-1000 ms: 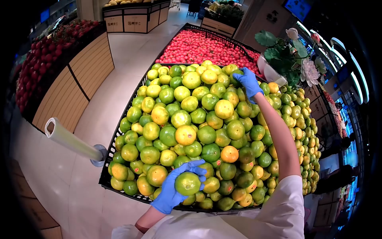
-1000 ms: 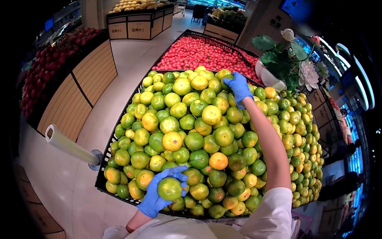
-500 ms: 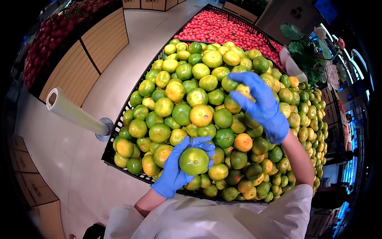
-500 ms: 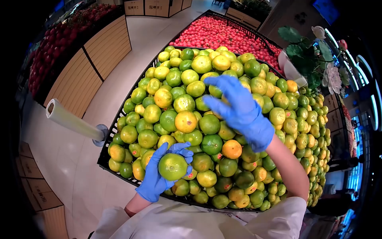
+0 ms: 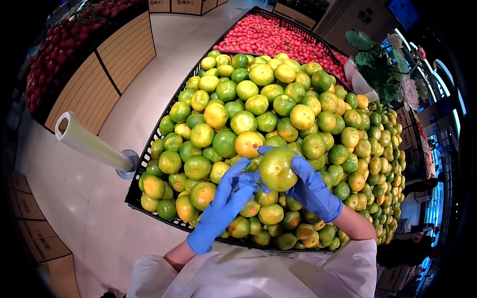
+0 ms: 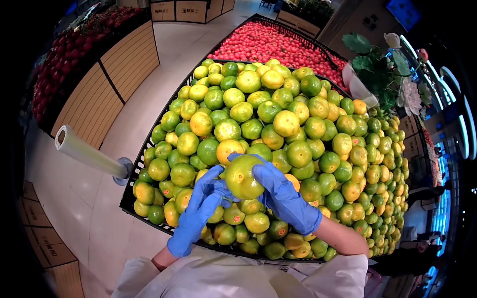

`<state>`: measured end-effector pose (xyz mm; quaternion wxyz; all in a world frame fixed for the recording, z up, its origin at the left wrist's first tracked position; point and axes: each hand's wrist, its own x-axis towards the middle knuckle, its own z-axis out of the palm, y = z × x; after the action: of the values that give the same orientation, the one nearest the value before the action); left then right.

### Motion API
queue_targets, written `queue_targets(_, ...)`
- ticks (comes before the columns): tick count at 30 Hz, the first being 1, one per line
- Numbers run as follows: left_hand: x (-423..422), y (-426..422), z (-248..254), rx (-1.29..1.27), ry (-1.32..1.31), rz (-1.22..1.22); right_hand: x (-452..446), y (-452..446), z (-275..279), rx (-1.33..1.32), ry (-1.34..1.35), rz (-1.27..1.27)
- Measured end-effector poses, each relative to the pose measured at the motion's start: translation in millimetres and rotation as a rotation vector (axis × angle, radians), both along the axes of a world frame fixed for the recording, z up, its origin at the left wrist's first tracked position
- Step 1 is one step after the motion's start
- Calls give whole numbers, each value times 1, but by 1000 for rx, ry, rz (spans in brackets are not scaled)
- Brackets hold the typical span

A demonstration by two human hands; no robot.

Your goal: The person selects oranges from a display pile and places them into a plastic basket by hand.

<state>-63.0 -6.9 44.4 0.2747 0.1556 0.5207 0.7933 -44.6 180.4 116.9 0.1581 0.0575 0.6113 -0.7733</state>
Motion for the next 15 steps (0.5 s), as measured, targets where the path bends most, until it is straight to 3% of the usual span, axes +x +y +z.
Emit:
queue_targets(1,-3,-1,0,1,1,-1,0,2,-4,-175,-86,-58)
queue_targets(3,-10,0,1,-200,589,189,3,1,-4,-126,-56,-15)
queue_targets(5,-12,4,14,-223,696,201,8,-3,-5,-3,-53,11)
queue_targets(6,-14,7,20,-244,801,219,8,-3,-8,-143,-81,51)
queue_targets(9,-22,13,22,-396,978,124,15,-8,-31,-21,-72,-38)
queue_targets(15,-78,40,27,-193,896,184,17,10,-40,-26,103,-203)
